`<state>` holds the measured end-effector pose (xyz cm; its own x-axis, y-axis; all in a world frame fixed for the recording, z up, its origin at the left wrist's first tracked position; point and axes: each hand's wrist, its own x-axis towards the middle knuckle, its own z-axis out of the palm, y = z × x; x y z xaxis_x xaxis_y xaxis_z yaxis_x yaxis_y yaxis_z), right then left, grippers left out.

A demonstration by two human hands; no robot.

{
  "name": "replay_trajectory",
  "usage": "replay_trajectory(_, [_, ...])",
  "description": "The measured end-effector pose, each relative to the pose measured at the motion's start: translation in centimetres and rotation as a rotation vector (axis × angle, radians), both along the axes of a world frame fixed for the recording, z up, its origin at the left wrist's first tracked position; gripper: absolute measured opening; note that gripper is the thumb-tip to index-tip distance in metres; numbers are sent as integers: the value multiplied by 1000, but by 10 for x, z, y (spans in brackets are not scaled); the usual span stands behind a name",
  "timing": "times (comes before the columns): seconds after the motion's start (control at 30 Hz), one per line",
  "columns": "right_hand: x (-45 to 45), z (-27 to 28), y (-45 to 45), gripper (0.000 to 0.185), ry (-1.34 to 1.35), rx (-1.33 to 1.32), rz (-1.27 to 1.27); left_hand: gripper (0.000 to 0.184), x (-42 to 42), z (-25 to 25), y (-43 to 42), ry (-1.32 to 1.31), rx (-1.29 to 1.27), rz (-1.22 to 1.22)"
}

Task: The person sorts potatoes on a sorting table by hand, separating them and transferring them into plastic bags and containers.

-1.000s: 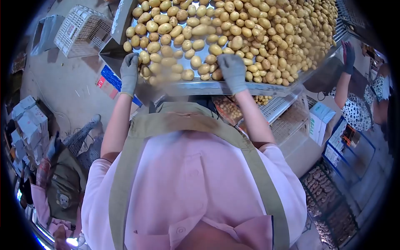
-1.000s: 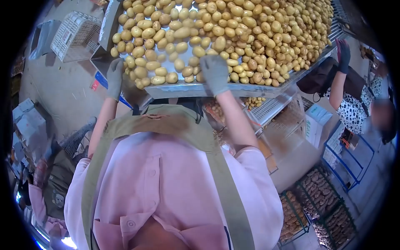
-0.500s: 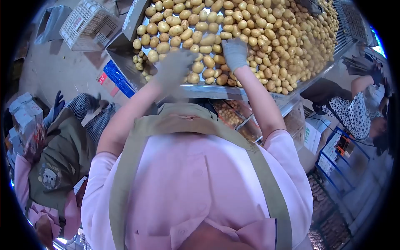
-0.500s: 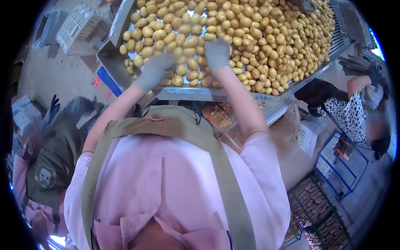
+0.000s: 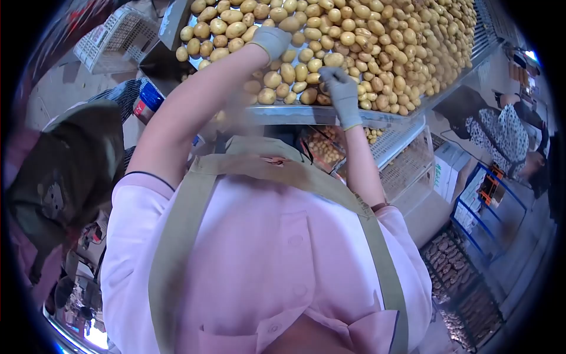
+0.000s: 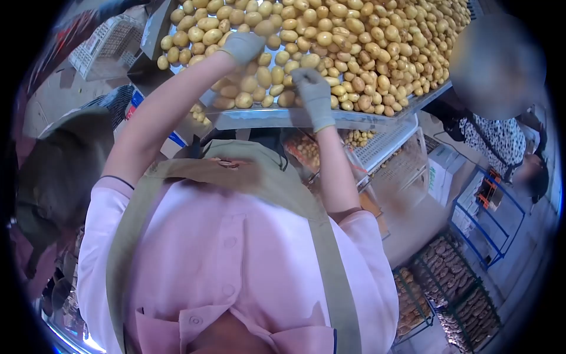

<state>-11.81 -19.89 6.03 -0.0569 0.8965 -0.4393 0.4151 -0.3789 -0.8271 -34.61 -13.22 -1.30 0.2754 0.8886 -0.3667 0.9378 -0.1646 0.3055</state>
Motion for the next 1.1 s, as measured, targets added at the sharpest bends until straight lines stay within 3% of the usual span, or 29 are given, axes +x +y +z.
replay_trajectory(0.07, [5,-12,-12,12,-448,478,441,38,15,-7,7,54,98,-33])
replay_trajectory(0.1, [5,-13,-15,13,-667,656,680,36,18,-4,7,-98,7,70])
replay_trajectory(0.13, [0,-14,-22,16,-811,507,845,34,14,0,9,-247,-88,175])
replay_trajectory(0.17, [-4,-34,-30,17,-894,550,878,33,5,16,8,-271,-87,171])
replay_trajectory(0.23, [-15,-49,-36,32,-1005,637,853,33,-13,50,7,-318,-85,161])
replay_trajectory(0.3, [-29,-53,-30,29,-1043,634,859,33,-29,86,-12,-426,-37,357])
replay_trajectory(0.37, [-31,-57,-26,28,-1029,614,853,35,-63,67,-28,-649,-4,515])
replay_trajectory(0.43, [-18,-58,-18,27,-556,502,616,35,-68,37,-71,-418,103,380])
replay_trajectory(0.47, [-8,-57,-11,28,-328,448,491,28,-56,58,-94,-185,104,138])
replay_trajectory(0.5, [4,-53,1,30,-316,389,381,23,-44,77,-111,50,103,-101])
replay_trajectory(0.57, [20,-19,22,31,-526,744,347,23,-37,43,-125,32,136,-60])
replay_trajectory(0.6, [20,-25,30,29,-546,787,281,24,-35,40,-130,25,144,-43])
replay_trajectory(0.7, [6,-30,15,20,-633,895,516,45,-30,50,-115,96,-22,-185])
replay_trajectory(0.73, [2,-19,8,20,-665,751,580,43,-33,52,-108,35,-101,-140])
replay_trajectory(0.83, [22,-52,0,17,-809,671,515,39,-46,96,-105,-53,-115,-116])
replay_trajectory(0.87, [22,-49,3,15,-783,740,474,36,-54,64,-105,-76,-143,39])
replay_trajectory(0.93, [20,-35,15,15,-732,881,391,34,-71,31,-119,-523,-268,472])
replay_trajectory(1.0, [8,-38,29,16,-771,815,528,30,-81,15,-131,-988,-491,841])
replay_trajectory(1.03, [-4,-40,39,17,-788,783,593,32,-91,-30,-141,-1067,-534,952])
replay_trajectory(1.1, [-29,-47,52,24,-972,723,653,28,-67,6,-154,-1379,-456,984])
